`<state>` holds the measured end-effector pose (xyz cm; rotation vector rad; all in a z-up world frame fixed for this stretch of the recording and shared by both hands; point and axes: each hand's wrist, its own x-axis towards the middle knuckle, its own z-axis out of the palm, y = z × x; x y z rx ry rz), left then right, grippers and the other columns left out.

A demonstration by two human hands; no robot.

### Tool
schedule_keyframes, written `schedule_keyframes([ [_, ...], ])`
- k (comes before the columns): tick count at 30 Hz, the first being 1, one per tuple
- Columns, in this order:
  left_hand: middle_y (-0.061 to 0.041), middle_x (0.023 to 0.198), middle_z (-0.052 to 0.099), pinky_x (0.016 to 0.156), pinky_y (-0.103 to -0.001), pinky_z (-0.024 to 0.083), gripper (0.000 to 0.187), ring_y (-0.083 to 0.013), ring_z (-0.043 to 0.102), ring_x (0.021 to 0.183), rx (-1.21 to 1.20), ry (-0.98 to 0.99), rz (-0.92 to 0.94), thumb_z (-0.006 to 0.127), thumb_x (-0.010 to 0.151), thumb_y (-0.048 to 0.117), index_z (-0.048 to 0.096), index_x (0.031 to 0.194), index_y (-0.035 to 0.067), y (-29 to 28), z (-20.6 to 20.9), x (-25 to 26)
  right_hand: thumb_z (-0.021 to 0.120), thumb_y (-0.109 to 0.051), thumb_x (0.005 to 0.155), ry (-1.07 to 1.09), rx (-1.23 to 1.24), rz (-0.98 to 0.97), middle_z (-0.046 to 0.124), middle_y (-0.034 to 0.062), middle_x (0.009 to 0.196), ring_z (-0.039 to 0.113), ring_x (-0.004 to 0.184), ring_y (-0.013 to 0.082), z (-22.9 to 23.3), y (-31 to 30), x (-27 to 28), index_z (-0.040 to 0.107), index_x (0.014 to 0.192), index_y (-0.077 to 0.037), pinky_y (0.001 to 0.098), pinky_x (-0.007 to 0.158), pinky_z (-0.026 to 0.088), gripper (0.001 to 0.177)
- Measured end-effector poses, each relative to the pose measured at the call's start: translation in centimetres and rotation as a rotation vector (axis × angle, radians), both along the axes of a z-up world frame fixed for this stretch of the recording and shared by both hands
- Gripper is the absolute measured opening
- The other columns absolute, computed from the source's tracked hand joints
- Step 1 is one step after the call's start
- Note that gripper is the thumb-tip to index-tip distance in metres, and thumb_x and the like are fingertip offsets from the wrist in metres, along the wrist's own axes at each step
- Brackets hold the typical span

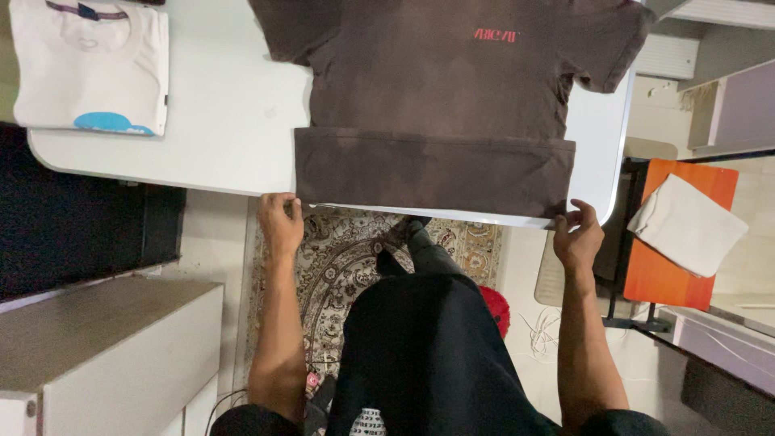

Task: The person spreads a brown t-shirt on a table, smooths the fabric by hand, and folds the sleeves and sides inward before turning the shirt over to show the back design.

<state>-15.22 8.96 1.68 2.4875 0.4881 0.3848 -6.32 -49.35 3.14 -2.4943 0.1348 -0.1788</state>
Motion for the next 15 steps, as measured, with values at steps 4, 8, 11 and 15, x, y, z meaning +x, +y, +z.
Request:
schedule_keyframes([
  [4, -0.019, 0.127, 0.057, 0.102, -0.052, 0.046, 0.032, -0.0362, 0.057, 0.120, -0.019, -0.048, 0.040, 0.074, 0.093, 0.012, 0.064, 0.122, 0.004, -2.9, 0.7, 1.7, 0.073, -0.010, 0.094, -0.065, -0.182, 0.025, 0.065, 0.0207, 0.123, 0.061, 0.115, 0.0343, 2.2, 3.0, 0.8, 0.059, 0.135, -0.001, 0.0459, 0.100, 0.049, 0.044],
  [8, -0.016, 0.147, 0.052, 0.118, -0.053, 0.037, 0.046, -0.0354, 0.050, 0.137, -0.002, -0.022, -0.198, 0.071, 0.097, 0.021, 0.059, 0.138, 0.007, -10.2, 0.0, 5.6, 0.071, -0.018, 0.099, -0.137, -0.139, 0.250, 0.056, 0.0212, 0.145, 0.051, 0.137, 0.0374, 1.6, 10.8, 2.7, 0.054, 0.145, -0.001, 0.0519, 0.117, 0.040, 0.052],
  [11, -0.017, 0.163, 0.034, 0.123, -0.057, 0.025, 0.056, -0.0367, 0.033, 0.149, 0.108, 0.050, -0.410, 0.065, 0.101, 0.028, 0.050, 0.151, 0.009, -16.2, -0.7, 8.8, 0.065, -0.025, 0.100, -0.084, -0.192, 0.442, 0.048, 0.0212, 0.156, 0.042, 0.147, 0.0376, 1.2, 17.6, 3.0, 0.050, 0.150, -0.001, 0.0560, 0.122, 0.028, 0.057],
  [15, -0.015, 0.170, 0.025, 0.129, -0.053, 0.019, 0.059, -0.0344, 0.026, 0.157, 0.131, 0.118, -0.568, 0.057, 0.102, 0.028, 0.041, 0.157, 0.012, -20.2, -0.9, 10.3, 0.059, -0.028, 0.101, -0.040, -0.153, 0.556, 0.043, 0.0205, 0.160, 0.036, 0.151, 0.0370, 1.4, 20.3, 3.7, 0.048, 0.151, -0.001, 0.0562, 0.124, 0.024, 0.058],
])
